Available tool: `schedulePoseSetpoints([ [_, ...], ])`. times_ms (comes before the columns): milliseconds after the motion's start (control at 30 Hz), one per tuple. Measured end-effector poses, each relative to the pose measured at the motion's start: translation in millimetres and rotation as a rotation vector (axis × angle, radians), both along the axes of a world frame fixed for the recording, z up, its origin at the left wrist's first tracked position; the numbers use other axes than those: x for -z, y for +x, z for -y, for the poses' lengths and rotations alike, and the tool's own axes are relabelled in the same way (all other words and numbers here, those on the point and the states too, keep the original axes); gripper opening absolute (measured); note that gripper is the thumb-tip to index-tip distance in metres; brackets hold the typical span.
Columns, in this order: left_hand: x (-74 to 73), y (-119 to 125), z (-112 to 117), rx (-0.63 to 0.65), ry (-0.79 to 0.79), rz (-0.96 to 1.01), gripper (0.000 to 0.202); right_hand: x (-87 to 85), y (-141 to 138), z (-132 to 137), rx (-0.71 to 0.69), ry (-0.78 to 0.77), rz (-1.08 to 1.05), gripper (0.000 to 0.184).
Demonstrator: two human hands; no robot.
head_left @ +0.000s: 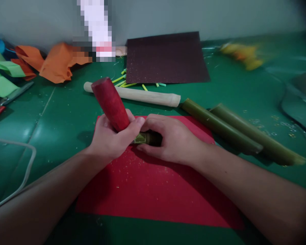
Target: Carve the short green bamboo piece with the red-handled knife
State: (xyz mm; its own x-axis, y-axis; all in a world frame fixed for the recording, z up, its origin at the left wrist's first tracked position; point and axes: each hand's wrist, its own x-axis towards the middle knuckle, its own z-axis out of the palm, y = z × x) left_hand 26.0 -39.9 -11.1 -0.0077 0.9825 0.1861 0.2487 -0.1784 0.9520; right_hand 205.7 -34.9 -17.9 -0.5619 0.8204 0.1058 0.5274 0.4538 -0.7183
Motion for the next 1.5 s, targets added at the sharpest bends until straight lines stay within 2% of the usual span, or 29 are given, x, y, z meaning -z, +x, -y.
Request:
schedulePoseSetpoints([
  [167, 1.9, -1.6, -0.3, 0.049, 0.028, -0.017, 0.027, -0.4, -0.5, 0.0, -0.002, 0.016, 0.017, 0.019],
  [433, -4.4, 1.1, 2.7, 0.019, 0.070, -0.084, 0.026, 0.7, 0.5, 0.5, -0.003, 0.067, 0.023, 0.016],
  [633, -5.4, 4.5, 1.0, -0.116, 0.105, -0.032, 0.024, 0.2, 0.6, -0.7, -0.002, 0.049, 0.051, 0.017],
  [733, -5.5, 4.5, -0.5, -0.134, 0.114, -0.074, 0.024, 0.0, -0.3, -0.4, 0.002, 0.050, 0.069, 0.021],
  [833, -6.1, 3.8, -0.4, -0.127, 0.099, -0.061, 0.025, -0.9, -0.6, 0.5, 0.005, 0.049, 0.082, 0.022],
  [1033, -5.6, 3.3, 3.3, -0.063, 0.028, 0.088, 0.031, -4.1, 0.9, 0.6, 0.001, 0.016, 0.065, 0.019],
  [1200, -4.2, 4.9, 4.2, -0.073, 0.034, 0.064, 0.028, -3.3, 0.6, -0.4, 0.001, -0.005, 0.028, 0.019],
  [1400, 0.6, 0.6, 2.5, -0.002, 0.107, -0.024, 0.026, -3.3, 0.3, 1.1, 0.001, 0.007, 0.028, 0.017],
  [1500, -0.2, 1.4, 2.2, -0.026, 0.136, -0.030, 0.024, -4.4, 0.3, 1.7, -0.003, -0.002, 0.035, 0.017],
])
